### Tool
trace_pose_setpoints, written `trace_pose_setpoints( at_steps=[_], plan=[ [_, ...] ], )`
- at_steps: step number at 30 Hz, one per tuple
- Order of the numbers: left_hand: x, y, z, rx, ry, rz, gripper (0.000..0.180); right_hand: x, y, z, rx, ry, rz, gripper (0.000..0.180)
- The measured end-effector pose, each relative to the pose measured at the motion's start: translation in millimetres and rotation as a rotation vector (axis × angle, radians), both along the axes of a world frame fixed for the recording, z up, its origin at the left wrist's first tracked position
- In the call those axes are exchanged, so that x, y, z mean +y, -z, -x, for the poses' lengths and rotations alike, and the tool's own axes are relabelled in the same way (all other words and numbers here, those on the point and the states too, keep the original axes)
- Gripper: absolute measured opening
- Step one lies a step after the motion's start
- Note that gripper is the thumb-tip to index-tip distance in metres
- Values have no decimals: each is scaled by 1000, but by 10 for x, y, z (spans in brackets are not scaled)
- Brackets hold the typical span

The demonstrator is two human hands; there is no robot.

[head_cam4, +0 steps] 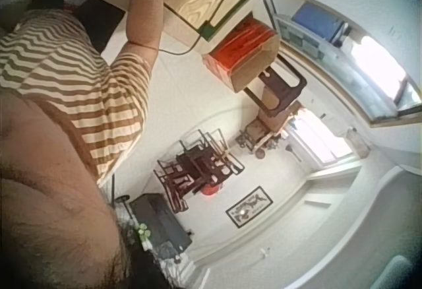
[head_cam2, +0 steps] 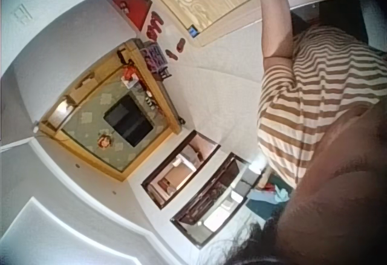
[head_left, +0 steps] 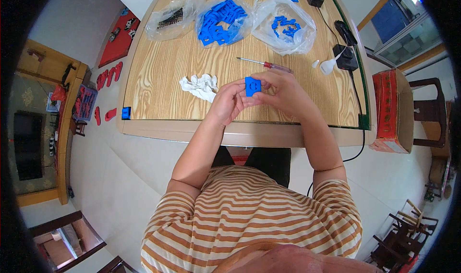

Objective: The person assembles plastic parts by fitting a component into a square base, applying adhesive from a squeeze bottle, and joining another plastic piece onto it by hand.

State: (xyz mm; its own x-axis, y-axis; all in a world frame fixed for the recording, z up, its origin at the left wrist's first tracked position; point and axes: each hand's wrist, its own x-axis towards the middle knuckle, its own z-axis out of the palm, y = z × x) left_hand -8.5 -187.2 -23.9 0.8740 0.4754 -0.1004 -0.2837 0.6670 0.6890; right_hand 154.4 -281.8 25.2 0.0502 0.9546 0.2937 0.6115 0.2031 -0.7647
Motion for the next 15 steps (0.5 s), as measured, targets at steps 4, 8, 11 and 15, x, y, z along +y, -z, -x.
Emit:
trace_pose_setpoints(
  at_steps=[4,8,11,15],
  plan=[
    [-3,5,-16,-3,-2,0,38,0,29,-20,4,0,-12,40],
    [4,17,-12,6,-3,1,38,2,25,-10,32,-4,-7,40],
    [13,31,-9,-8,8,16,38,0,19,-13,29,-4,-2,40],
    [19,50,-15,-15,8,11,37,4,44,-22,4,-14,-28,39]
  ],
)
